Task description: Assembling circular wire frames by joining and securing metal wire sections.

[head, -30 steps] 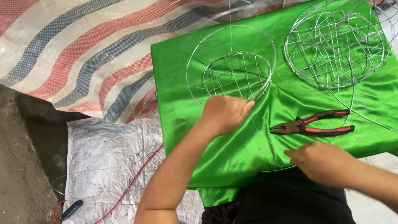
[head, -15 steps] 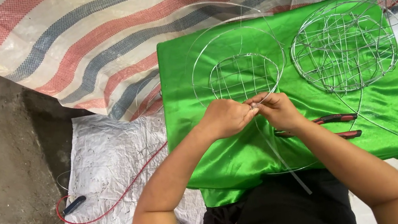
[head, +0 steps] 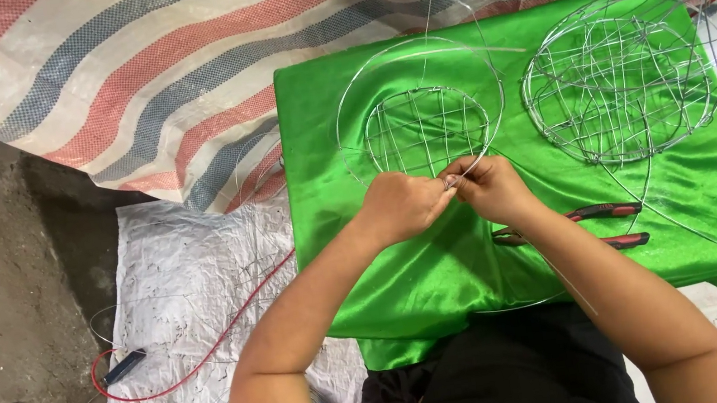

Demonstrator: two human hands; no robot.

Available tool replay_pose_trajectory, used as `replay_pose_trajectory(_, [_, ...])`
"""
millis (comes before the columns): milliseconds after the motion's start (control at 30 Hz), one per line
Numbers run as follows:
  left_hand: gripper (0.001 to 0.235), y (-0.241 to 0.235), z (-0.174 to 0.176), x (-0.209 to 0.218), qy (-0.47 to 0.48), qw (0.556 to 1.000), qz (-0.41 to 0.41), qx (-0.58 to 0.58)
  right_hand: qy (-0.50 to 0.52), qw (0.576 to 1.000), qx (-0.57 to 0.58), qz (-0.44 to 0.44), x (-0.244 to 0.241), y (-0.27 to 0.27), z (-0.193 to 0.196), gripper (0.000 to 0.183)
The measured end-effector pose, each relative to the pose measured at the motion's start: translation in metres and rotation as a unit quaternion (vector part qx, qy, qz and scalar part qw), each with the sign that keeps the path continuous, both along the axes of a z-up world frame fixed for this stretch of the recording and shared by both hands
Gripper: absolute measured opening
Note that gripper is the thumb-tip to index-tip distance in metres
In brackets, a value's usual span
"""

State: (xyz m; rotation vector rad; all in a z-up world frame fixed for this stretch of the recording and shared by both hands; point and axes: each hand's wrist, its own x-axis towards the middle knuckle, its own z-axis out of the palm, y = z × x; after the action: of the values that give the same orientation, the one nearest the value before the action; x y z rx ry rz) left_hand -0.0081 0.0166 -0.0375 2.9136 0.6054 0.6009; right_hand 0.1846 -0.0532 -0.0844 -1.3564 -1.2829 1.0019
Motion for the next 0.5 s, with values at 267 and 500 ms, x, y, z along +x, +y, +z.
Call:
replay_pose_trajectory(267, [0.038, 0.006, -0.001, -0.001, -0.012, 1.0, -0.017, -0.005, -0.044, 0.997, 0.053, -0.029, -0.005, 0.022, -0.012, 0.014])
replay_pose_trajectory(500, [0.038, 0.009, -0.006, -0.004, -0.02, 1.0, -0.017, -0.01, -0.101, 0.984, 0.137, -0.06, -0.002, 0.027, -0.041, 0.016])
